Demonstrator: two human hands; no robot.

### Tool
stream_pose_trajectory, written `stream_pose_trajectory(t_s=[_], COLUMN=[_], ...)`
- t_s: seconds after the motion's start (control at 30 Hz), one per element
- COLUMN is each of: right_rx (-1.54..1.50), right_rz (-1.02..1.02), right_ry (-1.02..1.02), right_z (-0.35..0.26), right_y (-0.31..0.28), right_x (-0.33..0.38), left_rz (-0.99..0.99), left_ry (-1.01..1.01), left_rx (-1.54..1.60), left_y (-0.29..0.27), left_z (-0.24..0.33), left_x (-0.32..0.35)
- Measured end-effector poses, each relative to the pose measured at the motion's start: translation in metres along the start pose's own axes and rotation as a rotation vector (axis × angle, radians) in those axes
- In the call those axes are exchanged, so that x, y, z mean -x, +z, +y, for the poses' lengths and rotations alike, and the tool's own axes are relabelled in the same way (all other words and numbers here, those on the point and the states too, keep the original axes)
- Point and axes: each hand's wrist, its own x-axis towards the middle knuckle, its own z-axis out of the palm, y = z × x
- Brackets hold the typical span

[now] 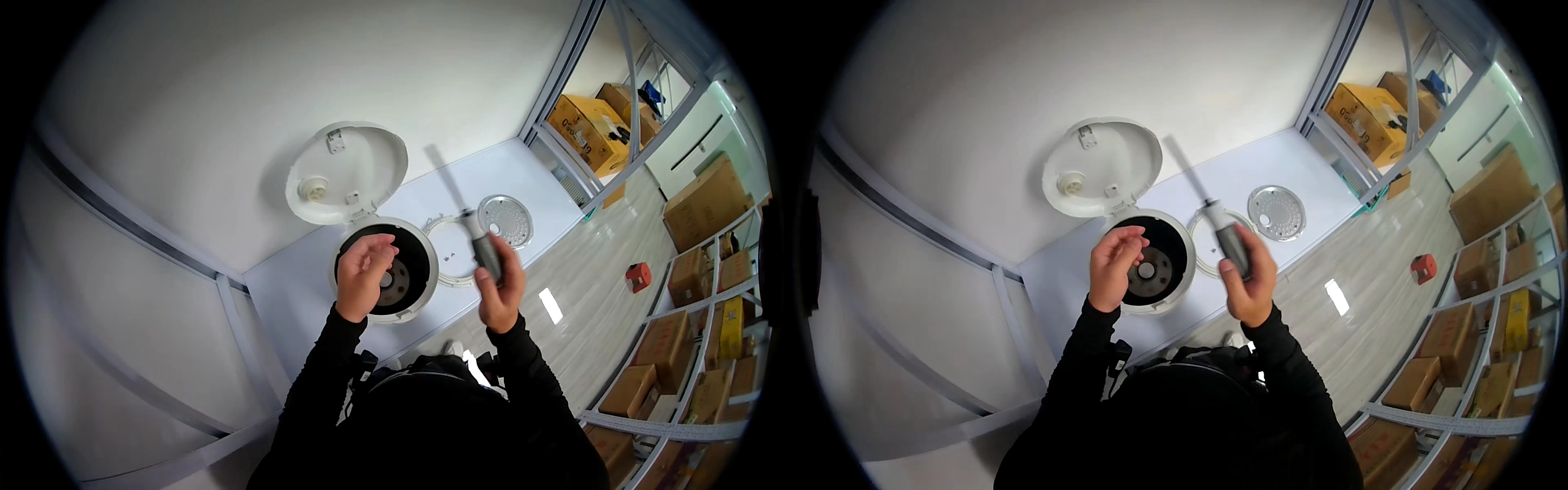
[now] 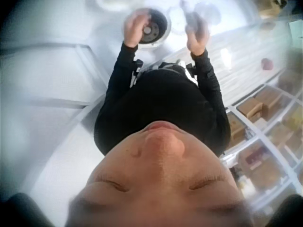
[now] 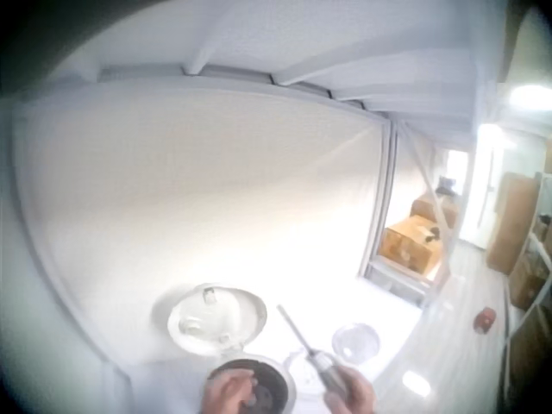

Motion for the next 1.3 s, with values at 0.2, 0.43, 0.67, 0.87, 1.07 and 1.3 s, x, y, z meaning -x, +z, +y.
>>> stream_pose_trajectory(t_s=[0.2, 0.43, 0.67, 0.87, 1.07, 1.3], right_rx=[-0.411, -0.555, -0.491, -0.434, -0.413, -0.407], right_rz=[-0.072, 0.046, -0.067, -0.090, -0.150, -0.249], right_ry=[0.485, 0.462, 0.483, 0.460, 0.457, 0.429], right_z=[0.038, 0.107, 0.139, 0.156, 0.173, 0.186], right_y=[-0.043, -0.103, -0.163, -0.202, -0.217, -0.205], right_x=[-0.031, -0.051, -0.080, -0.087, -0.096, -0.098], left_rz=[0.004, -0.040, 0.134, 0.312, 0.412, 0.473], left_ry=[0.340, 0.315, 0.340, 0.102, -0.094, -0.166], left_rx=[-0.559, -0.690, -1.219, -1.418, -1.529, -1.475], left_y=[0.068, 0.159, 0.185, 0.177, 0.170, 0.171], left_z=[0.025, -0.016, -0.148, -0.202, -0.229, -0.231], left_x=[0.008, -0.008, -0.037, -0.029, -0.024, -0.025])
